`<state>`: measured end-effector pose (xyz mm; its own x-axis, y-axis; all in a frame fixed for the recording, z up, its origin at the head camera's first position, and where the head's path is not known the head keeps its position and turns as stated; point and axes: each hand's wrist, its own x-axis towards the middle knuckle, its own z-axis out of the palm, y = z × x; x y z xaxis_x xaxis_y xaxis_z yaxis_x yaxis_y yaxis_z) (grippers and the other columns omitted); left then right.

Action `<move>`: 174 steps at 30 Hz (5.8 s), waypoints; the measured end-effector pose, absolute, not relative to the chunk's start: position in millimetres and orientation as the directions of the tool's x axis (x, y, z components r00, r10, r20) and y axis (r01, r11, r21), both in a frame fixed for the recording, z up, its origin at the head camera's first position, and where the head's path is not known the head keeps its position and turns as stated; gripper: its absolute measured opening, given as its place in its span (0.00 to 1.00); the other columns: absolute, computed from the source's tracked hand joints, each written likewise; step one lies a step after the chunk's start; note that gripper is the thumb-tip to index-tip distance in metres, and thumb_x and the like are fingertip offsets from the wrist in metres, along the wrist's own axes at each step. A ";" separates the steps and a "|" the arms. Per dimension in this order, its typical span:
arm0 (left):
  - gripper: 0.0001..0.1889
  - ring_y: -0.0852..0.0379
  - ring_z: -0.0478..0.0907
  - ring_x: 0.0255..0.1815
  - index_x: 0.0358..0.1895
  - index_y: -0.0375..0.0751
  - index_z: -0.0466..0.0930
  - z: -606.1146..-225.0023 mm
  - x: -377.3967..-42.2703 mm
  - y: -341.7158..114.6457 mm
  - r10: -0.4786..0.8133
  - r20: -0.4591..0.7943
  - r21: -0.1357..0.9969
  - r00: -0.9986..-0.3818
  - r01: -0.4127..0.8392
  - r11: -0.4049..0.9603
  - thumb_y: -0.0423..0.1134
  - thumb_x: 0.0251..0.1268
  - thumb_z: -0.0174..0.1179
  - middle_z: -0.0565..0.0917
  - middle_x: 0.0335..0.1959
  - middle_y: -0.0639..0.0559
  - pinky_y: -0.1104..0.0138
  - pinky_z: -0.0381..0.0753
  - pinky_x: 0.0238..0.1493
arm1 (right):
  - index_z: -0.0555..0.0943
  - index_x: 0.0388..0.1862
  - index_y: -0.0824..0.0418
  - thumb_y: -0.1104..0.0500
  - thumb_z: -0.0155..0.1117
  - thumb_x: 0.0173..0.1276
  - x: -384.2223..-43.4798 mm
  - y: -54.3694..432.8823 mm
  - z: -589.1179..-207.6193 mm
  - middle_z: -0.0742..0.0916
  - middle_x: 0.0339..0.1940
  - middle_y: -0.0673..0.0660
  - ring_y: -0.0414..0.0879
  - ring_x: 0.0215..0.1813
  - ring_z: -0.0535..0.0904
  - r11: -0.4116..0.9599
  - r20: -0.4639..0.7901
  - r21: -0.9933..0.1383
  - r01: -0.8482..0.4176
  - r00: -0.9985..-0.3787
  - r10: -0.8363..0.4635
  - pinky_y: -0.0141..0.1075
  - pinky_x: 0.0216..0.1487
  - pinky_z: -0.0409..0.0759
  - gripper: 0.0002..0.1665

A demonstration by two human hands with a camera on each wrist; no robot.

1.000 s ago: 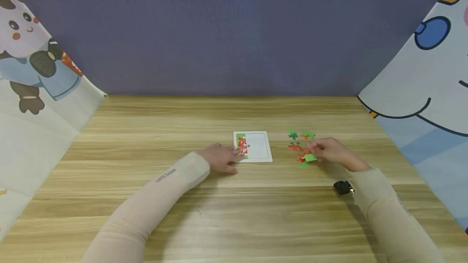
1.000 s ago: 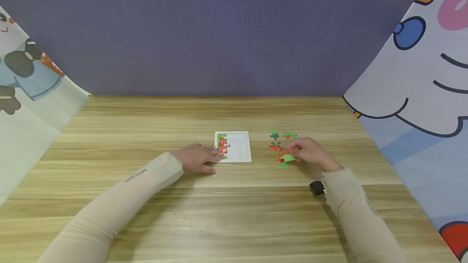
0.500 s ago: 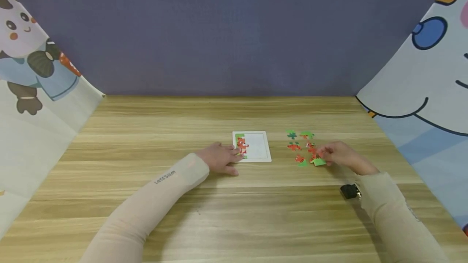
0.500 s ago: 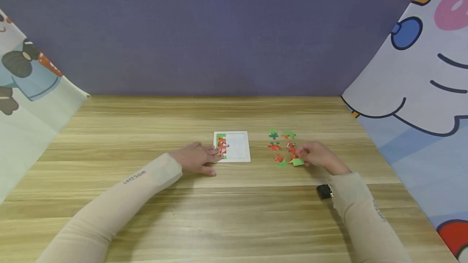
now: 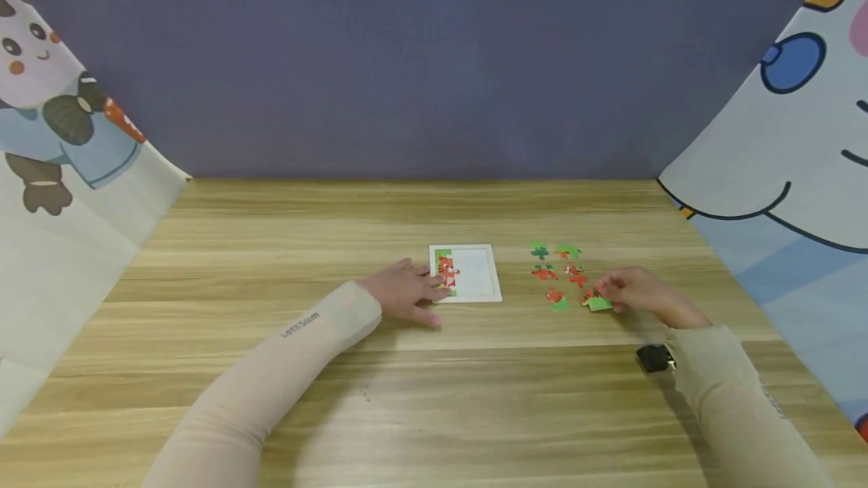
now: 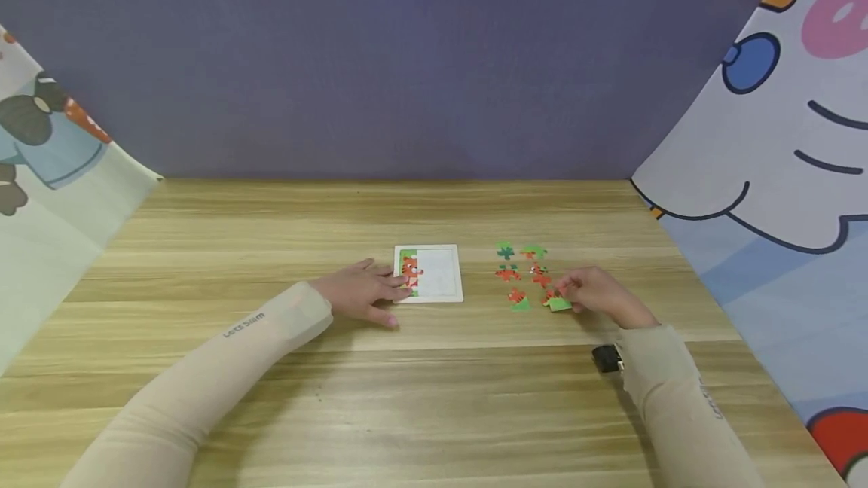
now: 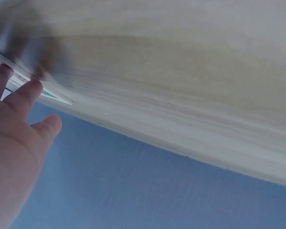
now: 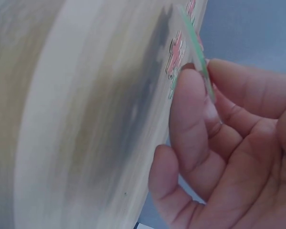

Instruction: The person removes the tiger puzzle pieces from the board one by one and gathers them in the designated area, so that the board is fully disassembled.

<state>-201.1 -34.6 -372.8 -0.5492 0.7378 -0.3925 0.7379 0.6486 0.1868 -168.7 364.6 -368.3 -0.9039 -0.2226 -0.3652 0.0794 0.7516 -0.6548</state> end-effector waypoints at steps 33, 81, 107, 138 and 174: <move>0.37 0.50 0.48 0.76 0.74 0.55 0.59 -377.2 -199.7 -36.2 0.740 -0.389 0.144 -0.549 0.757 0.638 0.65 0.66 0.49 0.55 0.75 0.53 0.48 0.48 0.72 | 0.76 0.49 0.78 0.67 0.55 0.66 -177.5 354.2 -375.0 0.83 0.45 0.66 0.46 0.38 0.79 0.769 -0.420 -0.629 0.116 -0.883 -0.210 0.39 0.38 0.80 0.16; 0.33 0.40 0.59 0.71 0.71 0.46 0.66 -372.9 -229.1 -28.3 0.584 -0.218 0.138 -0.782 0.567 0.812 0.61 0.69 0.50 0.65 0.71 0.46 0.45 0.57 0.68 | 0.78 0.56 0.68 0.58 0.57 0.70 -238.1 219.6 -359.8 0.85 0.42 0.61 0.52 0.36 0.81 0.715 -0.253 -0.684 -0.142 -0.874 -0.415 0.42 0.40 0.78 0.20; 0.49 0.47 0.45 0.76 0.76 0.50 0.52 -374.1 -233.8 -12.3 0.470 -0.388 -0.017 -0.793 0.516 0.856 0.71 0.56 0.55 0.52 0.76 0.53 0.46 0.52 0.70 | 0.85 0.40 0.69 0.63 0.66 0.59 -255.2 155.9 -370.3 0.84 0.46 0.61 0.45 0.36 0.72 0.804 -0.354 -0.578 -0.138 -0.846 -0.399 0.37 0.44 0.73 0.12; 0.50 0.48 0.52 0.75 0.74 0.43 0.57 -380.9 -227.4 -8.5 0.413 -0.347 -0.174 -0.842 0.490 0.854 0.75 0.55 0.49 0.59 0.74 0.50 0.49 0.57 0.69 | 0.86 0.24 0.64 0.63 0.67 0.57 -255.7 149.9 -366.4 0.79 0.15 0.48 0.39 0.21 0.70 0.819 -0.353 -0.573 -0.021 -0.896 -0.270 0.29 0.25 0.68 0.05; 0.39 0.52 0.48 0.76 0.75 0.46 0.55 -376.1 -199.6 -35.4 0.741 -0.385 0.122 -0.550 0.766 0.631 0.64 0.67 0.49 0.54 0.76 0.52 0.49 0.52 0.71 | 0.85 0.31 0.66 0.66 0.67 0.53 -258.9 147.4 -375.2 0.84 0.18 0.49 0.38 0.23 0.76 0.764 -0.317 -0.643 0.049 -0.926 -0.207 0.29 0.32 0.72 0.06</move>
<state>-199.6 -35.4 -376.1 -0.5497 0.7414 -0.3849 0.7659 0.6313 0.1221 -258.9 147.4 -375.2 -0.9256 -0.2072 -0.3168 0.0489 0.7643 -0.6430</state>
